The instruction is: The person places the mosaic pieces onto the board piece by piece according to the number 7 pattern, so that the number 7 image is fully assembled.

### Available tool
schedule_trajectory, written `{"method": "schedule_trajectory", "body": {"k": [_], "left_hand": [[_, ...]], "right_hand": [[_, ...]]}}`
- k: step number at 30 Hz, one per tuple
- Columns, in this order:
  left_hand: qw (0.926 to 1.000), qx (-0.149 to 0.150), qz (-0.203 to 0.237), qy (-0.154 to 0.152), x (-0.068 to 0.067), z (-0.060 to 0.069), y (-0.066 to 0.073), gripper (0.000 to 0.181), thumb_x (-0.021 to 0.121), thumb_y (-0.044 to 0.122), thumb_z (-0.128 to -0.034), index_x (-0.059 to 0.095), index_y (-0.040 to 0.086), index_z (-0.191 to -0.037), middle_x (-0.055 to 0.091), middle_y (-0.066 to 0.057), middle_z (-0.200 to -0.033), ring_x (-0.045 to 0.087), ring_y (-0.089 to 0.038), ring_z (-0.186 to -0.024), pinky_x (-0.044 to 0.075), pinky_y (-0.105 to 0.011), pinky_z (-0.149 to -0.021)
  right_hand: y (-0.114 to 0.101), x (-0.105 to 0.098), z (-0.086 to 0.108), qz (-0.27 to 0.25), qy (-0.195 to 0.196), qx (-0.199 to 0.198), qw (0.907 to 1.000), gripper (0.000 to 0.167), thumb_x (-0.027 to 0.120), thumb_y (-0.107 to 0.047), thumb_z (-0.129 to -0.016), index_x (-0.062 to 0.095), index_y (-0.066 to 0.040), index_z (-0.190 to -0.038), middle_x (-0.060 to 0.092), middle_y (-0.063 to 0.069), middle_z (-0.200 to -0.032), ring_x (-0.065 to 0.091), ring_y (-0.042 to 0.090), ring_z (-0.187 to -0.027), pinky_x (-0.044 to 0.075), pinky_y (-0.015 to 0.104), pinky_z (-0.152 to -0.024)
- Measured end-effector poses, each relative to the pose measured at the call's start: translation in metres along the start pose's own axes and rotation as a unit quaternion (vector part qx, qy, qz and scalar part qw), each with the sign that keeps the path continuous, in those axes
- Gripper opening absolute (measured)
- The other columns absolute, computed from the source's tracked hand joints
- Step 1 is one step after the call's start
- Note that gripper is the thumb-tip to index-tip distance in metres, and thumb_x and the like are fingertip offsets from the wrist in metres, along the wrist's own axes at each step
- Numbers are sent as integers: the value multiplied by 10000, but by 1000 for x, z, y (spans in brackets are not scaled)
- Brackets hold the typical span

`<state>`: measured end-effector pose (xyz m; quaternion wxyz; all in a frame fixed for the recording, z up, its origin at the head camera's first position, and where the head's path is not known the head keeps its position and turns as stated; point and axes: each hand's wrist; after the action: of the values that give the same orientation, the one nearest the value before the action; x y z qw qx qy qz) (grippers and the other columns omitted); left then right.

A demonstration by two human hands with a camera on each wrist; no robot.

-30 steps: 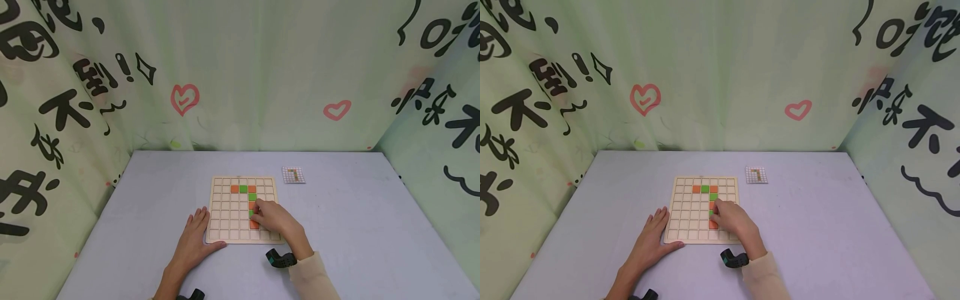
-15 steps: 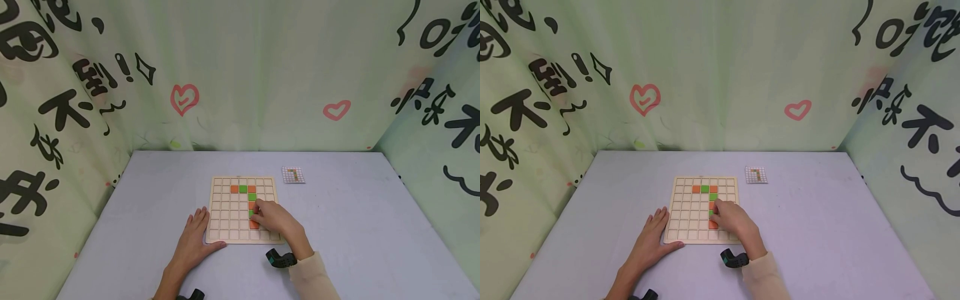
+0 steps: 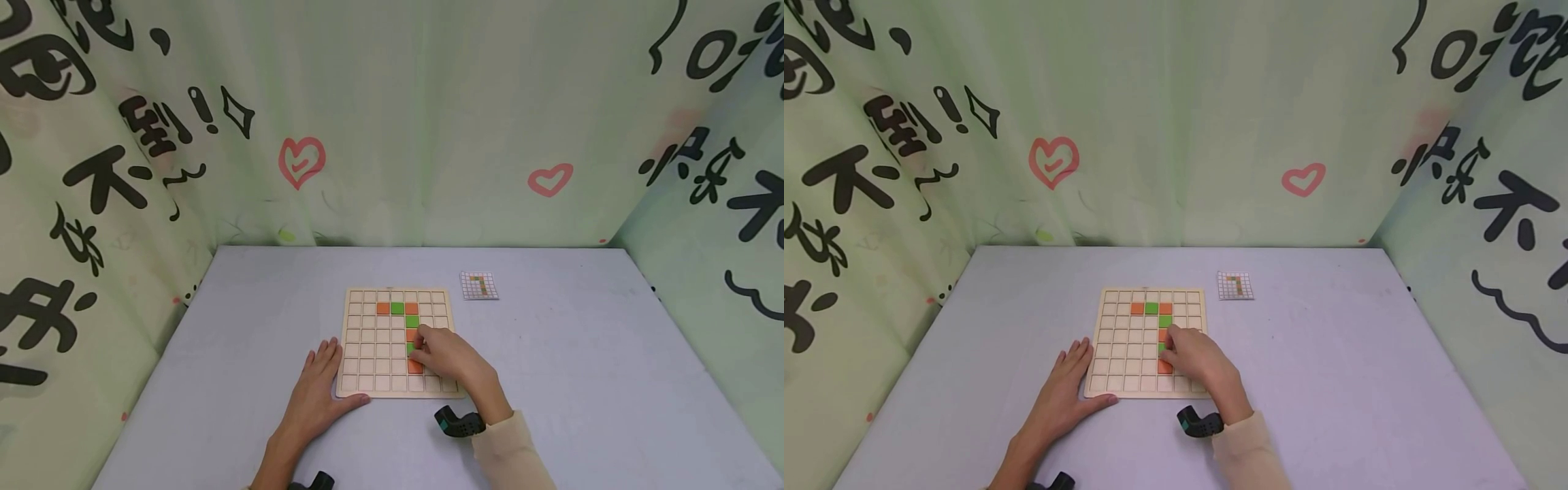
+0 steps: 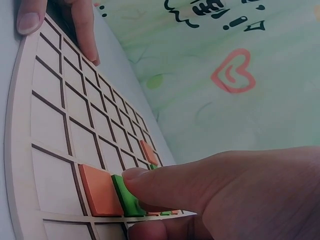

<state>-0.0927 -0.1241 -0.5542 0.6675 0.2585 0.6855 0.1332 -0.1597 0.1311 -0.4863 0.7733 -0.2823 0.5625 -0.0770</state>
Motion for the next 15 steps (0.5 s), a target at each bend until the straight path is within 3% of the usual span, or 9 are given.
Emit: {"method": "schedule_trajectory", "body": {"k": [15], "left_hand": [[10000, 21, 6, 12, -1, 0, 1, 1087, 752, 665, -749, 384, -2, -1524, 320, -165, -1630, 241, -331, -1544, 193, -497, -1283]], "right_hand": [[1, 3, -2, 44, 72, -46, 10000, 143, 700, -219, -940, 600, -117, -946, 575, -27, -739, 488, 135, -639, 400, 260, -585]]}}
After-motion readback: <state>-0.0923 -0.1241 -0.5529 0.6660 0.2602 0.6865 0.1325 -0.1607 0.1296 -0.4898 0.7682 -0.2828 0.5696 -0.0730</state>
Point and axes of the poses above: each hand's wrist, its own z-axis away from the middle knuckle, its own x-axis out of the palm, y = z × x
